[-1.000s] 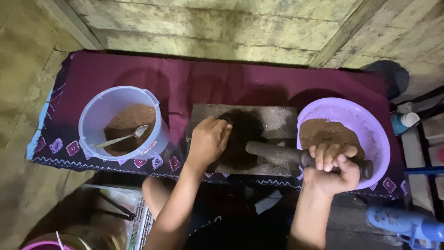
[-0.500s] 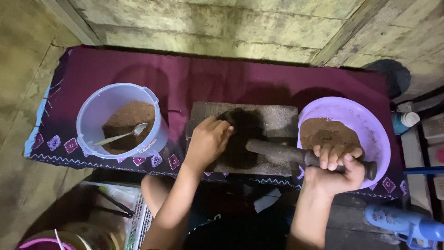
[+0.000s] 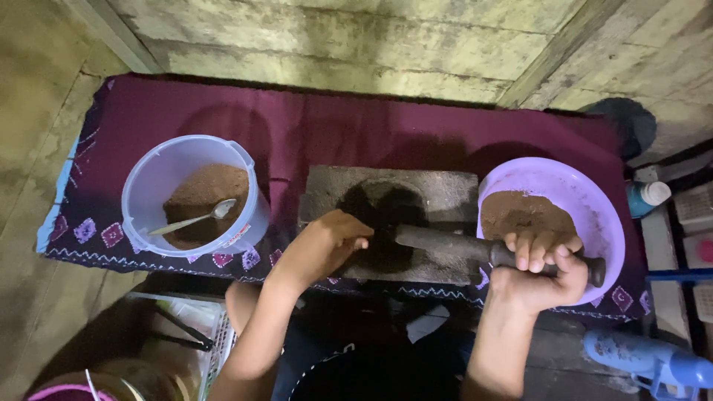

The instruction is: The person is using a stone pestle to grind or clean brown material on a stone slab, gathering the powder with their hands.

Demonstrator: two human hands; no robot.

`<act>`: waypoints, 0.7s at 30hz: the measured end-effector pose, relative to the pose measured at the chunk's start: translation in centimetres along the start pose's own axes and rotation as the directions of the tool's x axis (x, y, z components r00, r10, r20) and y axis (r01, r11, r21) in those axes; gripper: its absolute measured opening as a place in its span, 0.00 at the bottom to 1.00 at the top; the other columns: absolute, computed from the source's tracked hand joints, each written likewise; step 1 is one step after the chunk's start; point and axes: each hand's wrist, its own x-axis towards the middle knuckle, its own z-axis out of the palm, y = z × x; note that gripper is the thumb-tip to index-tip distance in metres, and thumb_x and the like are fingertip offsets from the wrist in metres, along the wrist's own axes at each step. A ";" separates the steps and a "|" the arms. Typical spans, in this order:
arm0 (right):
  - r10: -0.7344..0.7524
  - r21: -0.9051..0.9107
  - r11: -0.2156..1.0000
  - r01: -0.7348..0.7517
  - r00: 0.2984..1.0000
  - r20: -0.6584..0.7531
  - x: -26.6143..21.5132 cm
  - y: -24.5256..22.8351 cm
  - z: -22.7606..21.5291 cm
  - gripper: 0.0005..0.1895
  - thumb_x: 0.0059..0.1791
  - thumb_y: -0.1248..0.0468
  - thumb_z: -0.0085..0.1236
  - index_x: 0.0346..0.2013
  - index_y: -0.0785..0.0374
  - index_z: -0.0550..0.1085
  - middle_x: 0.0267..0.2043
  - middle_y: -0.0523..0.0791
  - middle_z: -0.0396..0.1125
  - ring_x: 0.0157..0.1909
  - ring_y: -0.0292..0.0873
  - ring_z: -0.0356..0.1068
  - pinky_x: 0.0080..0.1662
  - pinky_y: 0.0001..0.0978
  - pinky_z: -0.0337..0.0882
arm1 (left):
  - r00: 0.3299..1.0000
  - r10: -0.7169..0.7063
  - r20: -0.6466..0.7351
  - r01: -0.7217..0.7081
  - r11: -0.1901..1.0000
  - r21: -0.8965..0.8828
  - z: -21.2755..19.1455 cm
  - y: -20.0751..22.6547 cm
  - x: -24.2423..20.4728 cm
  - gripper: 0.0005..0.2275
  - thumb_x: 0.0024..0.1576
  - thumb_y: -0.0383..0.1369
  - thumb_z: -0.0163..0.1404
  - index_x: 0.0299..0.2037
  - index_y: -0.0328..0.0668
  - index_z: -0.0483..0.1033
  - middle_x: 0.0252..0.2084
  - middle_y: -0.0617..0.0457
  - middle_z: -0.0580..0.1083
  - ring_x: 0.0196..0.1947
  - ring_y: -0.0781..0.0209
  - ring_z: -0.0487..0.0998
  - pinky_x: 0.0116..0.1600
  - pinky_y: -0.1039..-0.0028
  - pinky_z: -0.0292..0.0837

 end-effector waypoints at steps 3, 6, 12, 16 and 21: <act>0.002 0.001 1.000 -0.002 1.000 -0.018 0.3 0.0 -0.2 0.08 0.48 0.62 0.49 0.24 0.49 0.70 0.16 0.34 0.58 0.15 0.31 0.53 0.29 0.22 0.58 | 0.999 -0.028 0.014 0.029 0.999 -0.045 -0.5 0.5 -0.5 0.09 0.51 0.25 0.60 0.42 0.36 0.84 0.39 0.50 0.82 0.36 0.57 0.81 0.40 0.71 0.77; 0.007 -0.016 1.000 -0.008 0.999 -0.051 0.2 -0.2 -0.6 0.10 0.48 0.62 0.46 0.23 0.48 0.70 0.16 0.34 0.56 0.15 0.31 0.51 0.29 0.24 0.56 | 0.998 0.049 0.029 -0.049 0.999 0.000 0.3 0.3 -0.9 0.09 0.48 0.22 0.60 0.39 0.36 0.83 0.38 0.53 0.82 0.37 0.56 0.80 0.43 0.70 0.77; 0.005 -0.024 1.000 -0.006 1.000 -0.026 0.3 -0.3 0.0 0.10 0.47 0.62 0.48 0.20 0.51 0.66 0.15 0.34 0.55 0.14 0.31 0.51 0.28 0.23 0.55 | 0.975 0.203 -0.089 -0.173 0.948 0.268 1.9 -1.5 -1.1 0.10 0.50 0.24 0.59 0.42 0.37 0.82 0.41 0.54 0.82 0.39 0.57 0.80 0.41 0.70 0.78; 0.013 -0.022 1.000 -0.014 0.999 -0.044 0.3 -0.2 -0.7 0.09 0.48 0.61 0.47 0.23 0.49 0.70 0.16 0.34 0.55 0.16 0.31 0.51 0.30 0.24 0.57 | 0.978 0.133 -0.163 -0.087 0.961 0.263 1.8 -1.4 -0.5 0.10 0.50 0.23 0.58 0.42 0.35 0.83 0.41 0.53 0.82 0.41 0.57 0.81 0.43 0.69 0.78; 0.014 -0.026 1.000 -0.016 0.997 -0.072 0.2 -0.2 -0.5 0.09 0.48 0.61 0.48 0.23 0.48 0.69 0.16 0.34 0.56 0.16 0.31 0.51 0.29 0.23 0.55 | 0.956 0.180 -0.232 -0.123 0.963 0.241 1.4 -1.5 -0.5 0.11 0.52 0.21 0.57 0.45 0.35 0.81 0.41 0.49 0.81 0.39 0.53 0.80 0.42 0.68 0.77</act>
